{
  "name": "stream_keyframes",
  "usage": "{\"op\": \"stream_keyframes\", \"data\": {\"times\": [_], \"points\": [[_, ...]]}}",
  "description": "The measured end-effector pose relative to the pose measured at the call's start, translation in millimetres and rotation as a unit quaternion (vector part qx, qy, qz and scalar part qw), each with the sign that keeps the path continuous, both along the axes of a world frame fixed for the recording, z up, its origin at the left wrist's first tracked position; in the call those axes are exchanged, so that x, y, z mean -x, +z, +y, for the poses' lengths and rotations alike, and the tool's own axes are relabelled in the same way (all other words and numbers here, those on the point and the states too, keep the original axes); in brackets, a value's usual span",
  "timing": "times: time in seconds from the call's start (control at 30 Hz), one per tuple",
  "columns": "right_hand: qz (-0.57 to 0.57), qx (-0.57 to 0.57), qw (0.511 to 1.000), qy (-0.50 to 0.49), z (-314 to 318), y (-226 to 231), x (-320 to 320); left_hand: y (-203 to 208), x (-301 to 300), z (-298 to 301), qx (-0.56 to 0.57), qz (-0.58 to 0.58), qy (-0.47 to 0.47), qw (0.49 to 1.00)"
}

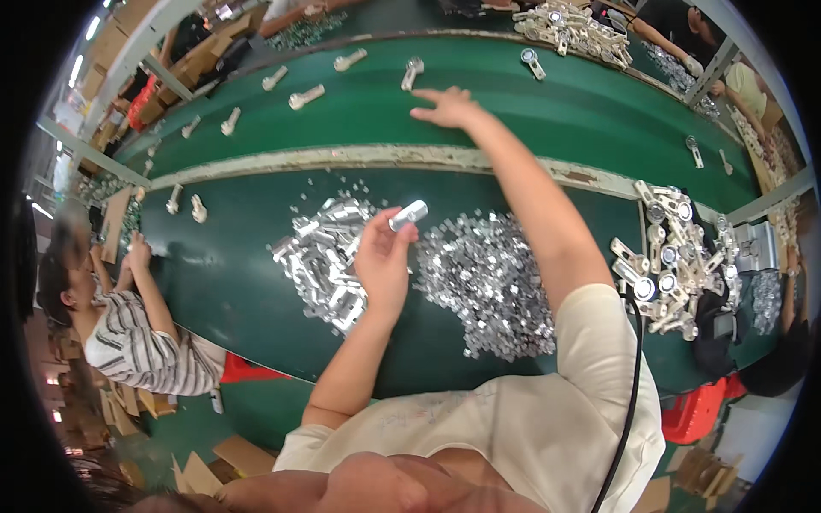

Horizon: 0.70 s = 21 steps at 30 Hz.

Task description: Assemble small metal and plastic hardware components at an industrial workbench.

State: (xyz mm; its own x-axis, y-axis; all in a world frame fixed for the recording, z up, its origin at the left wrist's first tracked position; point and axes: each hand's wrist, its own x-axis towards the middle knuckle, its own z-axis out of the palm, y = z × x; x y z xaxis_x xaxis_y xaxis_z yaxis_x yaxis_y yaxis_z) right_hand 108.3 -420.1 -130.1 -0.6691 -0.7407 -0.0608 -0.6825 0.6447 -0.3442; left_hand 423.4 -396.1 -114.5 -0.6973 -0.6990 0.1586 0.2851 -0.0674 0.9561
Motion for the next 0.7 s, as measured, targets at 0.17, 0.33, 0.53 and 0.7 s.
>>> {"op": "stream_keyframes", "data": {"times": [0.17, 0.33, 0.53, 0.7], "points": [[0.011, 0.116, 0.985, -0.128, -80.5, -48.4, -22.4, -16.8, -7.7, 10.4, 0.022, -0.039, 0.044, 0.998], [0.159, 0.351, 0.913, -0.136, -58.8, -66.8, 21.0, -13.6, -7.7, 17.9, 0.037, -0.042, 0.027, 0.998], [0.180, 0.347, 0.919, -0.045, 52.2, 43.5, -51.3, -6.3, -10.1, 6.3, 0.064, -0.043, 0.047, 0.996], [0.311, 0.073, 0.947, -0.024, 179.5, 50.4, -94.7, -6.4, -4.1, 16.8, 0.111, -0.051, 0.014, 0.992]]}}
